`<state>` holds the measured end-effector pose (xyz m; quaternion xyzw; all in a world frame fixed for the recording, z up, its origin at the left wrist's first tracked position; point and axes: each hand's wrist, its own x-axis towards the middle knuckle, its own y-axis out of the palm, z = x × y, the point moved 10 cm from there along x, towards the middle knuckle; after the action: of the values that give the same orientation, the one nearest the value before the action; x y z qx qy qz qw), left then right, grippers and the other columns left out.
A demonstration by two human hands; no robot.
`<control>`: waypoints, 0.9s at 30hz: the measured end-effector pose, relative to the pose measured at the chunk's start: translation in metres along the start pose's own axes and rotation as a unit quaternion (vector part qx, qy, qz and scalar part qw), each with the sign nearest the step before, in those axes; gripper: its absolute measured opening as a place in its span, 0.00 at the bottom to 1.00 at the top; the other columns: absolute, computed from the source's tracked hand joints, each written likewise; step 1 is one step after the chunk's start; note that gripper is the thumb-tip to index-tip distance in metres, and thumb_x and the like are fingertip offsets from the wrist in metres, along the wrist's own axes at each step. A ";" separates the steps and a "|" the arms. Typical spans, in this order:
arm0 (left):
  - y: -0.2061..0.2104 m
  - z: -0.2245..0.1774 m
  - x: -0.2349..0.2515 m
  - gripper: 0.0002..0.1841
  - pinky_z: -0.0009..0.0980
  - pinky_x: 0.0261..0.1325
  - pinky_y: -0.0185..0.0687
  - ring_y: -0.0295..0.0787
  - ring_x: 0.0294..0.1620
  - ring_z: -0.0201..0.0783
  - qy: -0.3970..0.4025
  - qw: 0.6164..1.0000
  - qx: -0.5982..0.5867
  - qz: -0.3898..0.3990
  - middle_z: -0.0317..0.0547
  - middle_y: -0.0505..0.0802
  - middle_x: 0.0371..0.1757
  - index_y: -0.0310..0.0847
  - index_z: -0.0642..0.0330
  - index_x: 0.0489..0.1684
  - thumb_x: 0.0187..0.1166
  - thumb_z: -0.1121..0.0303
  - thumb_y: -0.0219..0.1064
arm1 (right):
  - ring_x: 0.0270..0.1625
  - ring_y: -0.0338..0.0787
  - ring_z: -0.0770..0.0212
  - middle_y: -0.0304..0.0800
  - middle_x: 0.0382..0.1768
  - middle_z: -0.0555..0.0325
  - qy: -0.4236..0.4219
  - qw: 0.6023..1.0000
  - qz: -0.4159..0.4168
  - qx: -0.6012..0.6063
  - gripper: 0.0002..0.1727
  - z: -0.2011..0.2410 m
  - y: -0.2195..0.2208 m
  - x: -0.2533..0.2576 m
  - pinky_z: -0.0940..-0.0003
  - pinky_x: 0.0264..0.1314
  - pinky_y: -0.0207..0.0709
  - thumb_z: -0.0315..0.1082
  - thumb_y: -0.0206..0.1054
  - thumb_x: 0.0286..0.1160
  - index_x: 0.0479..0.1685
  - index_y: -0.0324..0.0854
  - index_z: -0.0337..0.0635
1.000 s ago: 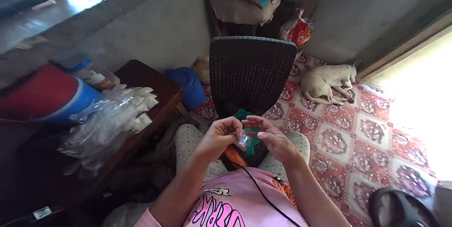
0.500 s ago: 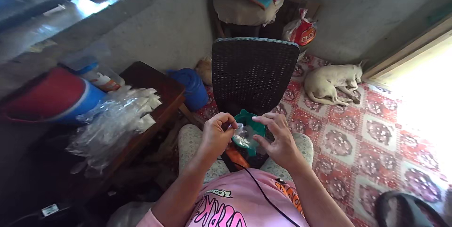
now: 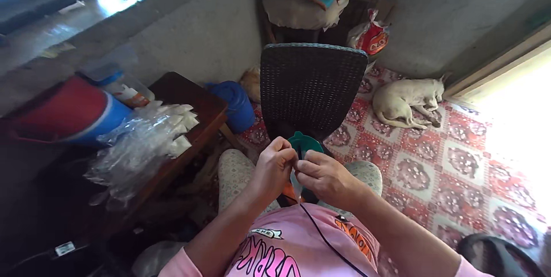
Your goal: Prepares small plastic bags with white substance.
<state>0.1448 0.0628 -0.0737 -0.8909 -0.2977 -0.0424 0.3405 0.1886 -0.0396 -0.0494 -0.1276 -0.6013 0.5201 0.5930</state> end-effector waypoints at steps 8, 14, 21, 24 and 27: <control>0.004 -0.002 -0.004 0.07 0.21 0.53 0.84 0.85 0.47 0.26 0.034 0.998 0.035 0.028 0.39 0.88 0.45 0.91 0.57 0.32 0.78 0.74 0.67 | 0.26 0.89 0.53 0.90 0.40 0.49 0.048 0.988 0.138 0.044 0.09 -0.008 0.017 0.001 0.57 0.22 0.81 0.20 0.60 0.77 0.45 0.83 0.41; 0.001 -0.038 -0.005 0.10 0.21 0.55 0.82 0.83 0.50 0.26 0.021 0.981 -0.071 0.181 0.40 0.87 0.47 0.92 0.58 0.34 0.81 0.74 0.63 | 0.33 0.84 0.66 0.84 0.36 0.56 0.094 0.962 0.125 0.224 0.08 -0.008 -0.020 0.000 0.70 0.35 0.81 0.34 0.58 0.89 0.46 0.79 0.40; -0.015 -0.120 -0.023 0.10 0.35 0.46 0.85 0.83 0.50 0.43 0.262 0.931 0.159 0.197 0.49 0.85 0.56 0.89 0.55 0.45 0.84 0.75 0.59 | 0.35 0.88 0.61 0.86 0.33 0.56 0.022 0.992 0.085 0.090 0.10 0.029 -0.073 0.011 0.66 0.35 0.82 0.33 0.54 0.90 0.42 0.80 0.44; -0.036 -0.152 -0.040 0.12 0.30 0.40 0.73 0.76 0.42 0.40 0.376 0.901 0.142 0.167 0.46 0.86 0.52 0.85 0.58 0.57 0.87 0.71 0.56 | 0.40 0.90 0.59 0.91 0.39 0.56 0.000 0.996 0.067 0.063 0.09 0.040 -0.098 0.007 0.65 0.40 0.83 0.35 0.56 0.90 0.49 0.81 0.44; -0.040 -0.158 -0.043 0.11 0.26 0.41 0.73 0.77 0.42 0.37 0.377 0.897 -0.015 0.229 0.46 0.87 0.46 0.87 0.64 0.49 0.85 0.74 0.57 | 0.40 0.89 0.57 0.91 0.43 0.54 -0.030 0.995 0.066 0.074 0.09 0.055 -0.105 0.004 0.64 0.39 0.81 0.35 0.57 0.90 0.54 0.82 0.44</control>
<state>0.1068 -0.0349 0.0581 -0.8570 0.0660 -0.3001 0.4137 0.1900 -0.1073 0.0473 -0.1077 -0.5690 0.6046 0.5469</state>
